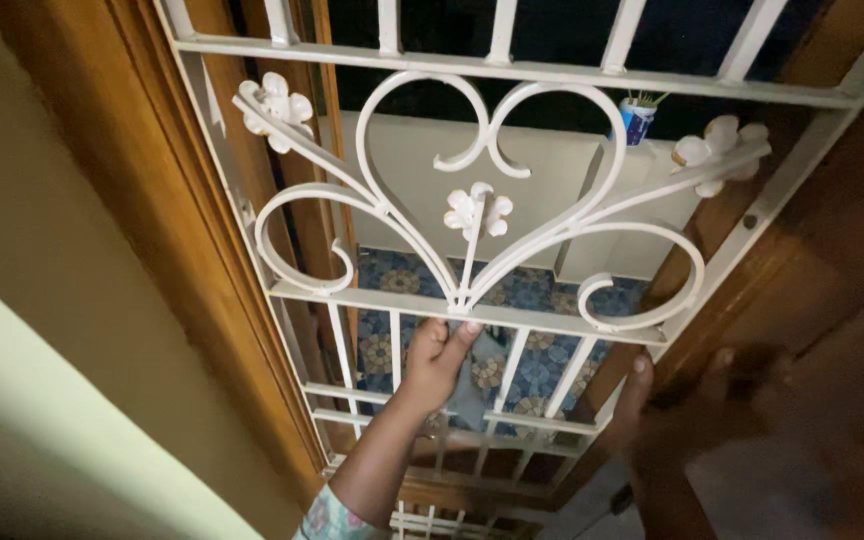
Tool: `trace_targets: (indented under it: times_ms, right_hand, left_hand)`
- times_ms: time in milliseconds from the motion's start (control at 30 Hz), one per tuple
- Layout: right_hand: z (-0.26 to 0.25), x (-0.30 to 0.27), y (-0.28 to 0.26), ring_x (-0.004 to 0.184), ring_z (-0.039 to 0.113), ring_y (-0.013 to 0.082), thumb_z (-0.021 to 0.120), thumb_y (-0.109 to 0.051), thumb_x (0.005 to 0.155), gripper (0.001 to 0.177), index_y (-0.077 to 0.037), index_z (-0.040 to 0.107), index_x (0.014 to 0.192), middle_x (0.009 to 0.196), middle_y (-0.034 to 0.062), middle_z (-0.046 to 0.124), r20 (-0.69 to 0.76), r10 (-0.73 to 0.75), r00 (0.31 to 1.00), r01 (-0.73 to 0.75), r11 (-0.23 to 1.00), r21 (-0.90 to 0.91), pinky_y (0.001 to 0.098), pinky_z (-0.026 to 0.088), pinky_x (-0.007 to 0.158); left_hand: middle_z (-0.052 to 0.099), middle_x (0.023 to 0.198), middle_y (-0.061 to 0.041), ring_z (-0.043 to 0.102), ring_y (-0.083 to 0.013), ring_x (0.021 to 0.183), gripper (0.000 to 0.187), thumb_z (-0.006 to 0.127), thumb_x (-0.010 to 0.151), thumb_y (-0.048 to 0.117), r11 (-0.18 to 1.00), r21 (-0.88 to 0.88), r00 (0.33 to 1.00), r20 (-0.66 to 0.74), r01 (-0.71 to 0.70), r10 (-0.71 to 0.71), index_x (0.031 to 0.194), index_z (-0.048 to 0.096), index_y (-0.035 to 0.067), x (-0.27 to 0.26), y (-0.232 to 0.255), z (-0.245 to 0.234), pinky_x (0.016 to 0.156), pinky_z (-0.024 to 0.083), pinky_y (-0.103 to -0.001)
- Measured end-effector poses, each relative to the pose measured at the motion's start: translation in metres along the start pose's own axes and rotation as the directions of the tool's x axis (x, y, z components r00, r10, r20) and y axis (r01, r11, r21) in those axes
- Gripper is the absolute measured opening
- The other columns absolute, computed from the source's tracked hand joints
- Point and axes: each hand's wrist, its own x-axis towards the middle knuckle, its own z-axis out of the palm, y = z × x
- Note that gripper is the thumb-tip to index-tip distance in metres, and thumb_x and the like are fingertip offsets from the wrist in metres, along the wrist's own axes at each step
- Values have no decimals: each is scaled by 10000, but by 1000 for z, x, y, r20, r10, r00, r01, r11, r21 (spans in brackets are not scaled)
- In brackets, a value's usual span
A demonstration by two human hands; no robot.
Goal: The person wipes a white metal security grille with a grey cloth. They systematically clean the decorative floral and heart-shaped patterns, as well as the vertical bars, using both hands to maneuver the cloth around the intricate design.
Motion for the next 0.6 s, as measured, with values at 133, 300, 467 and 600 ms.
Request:
trace_targets:
  times_ms: [133,300,467,600]
  right_hand:
    - [-1,-5,7,1595,113,519,622,-280,1080,781,-121,159,1688,1685,329,84,11,-35,999,35,999,21,681,155,1271]
    - [11,-9,18,1597,135,520,609,-408,1107,742,-164,205,1679,1692,308,112,-50,0,999,-1,1000,-30,672,191,1246]
    - [21,-12,28,1592,105,371,575,-546,1126,746,-232,217,1700,1758,169,60,-91,-4,996,0,999,-43,639,181,1305]
    - [15,-15,26,1633,99,383,550,-534,1103,759,-217,225,1711,1763,170,53,-48,13,999,-18,995,-101,641,170,1284]
  left_hand:
    - [668,865,-97,599,-177,782,234,609,1062,171,971,237,990,-138,21,12,1221,665,9,-3,8,12,714,502,-344]
    - [652,731,-192,652,-386,631,271,562,1070,216,885,459,977,-212,76,26,1237,547,3,-7,16,21,564,488,-446]
    - [683,779,-263,668,-493,727,371,555,1061,292,769,581,955,-266,266,-129,1218,505,-41,-34,27,28,607,503,-538]
    - [670,802,-324,662,-526,773,385,569,1046,324,584,720,926,-266,376,-268,1162,512,-38,-58,32,25,656,513,-585]
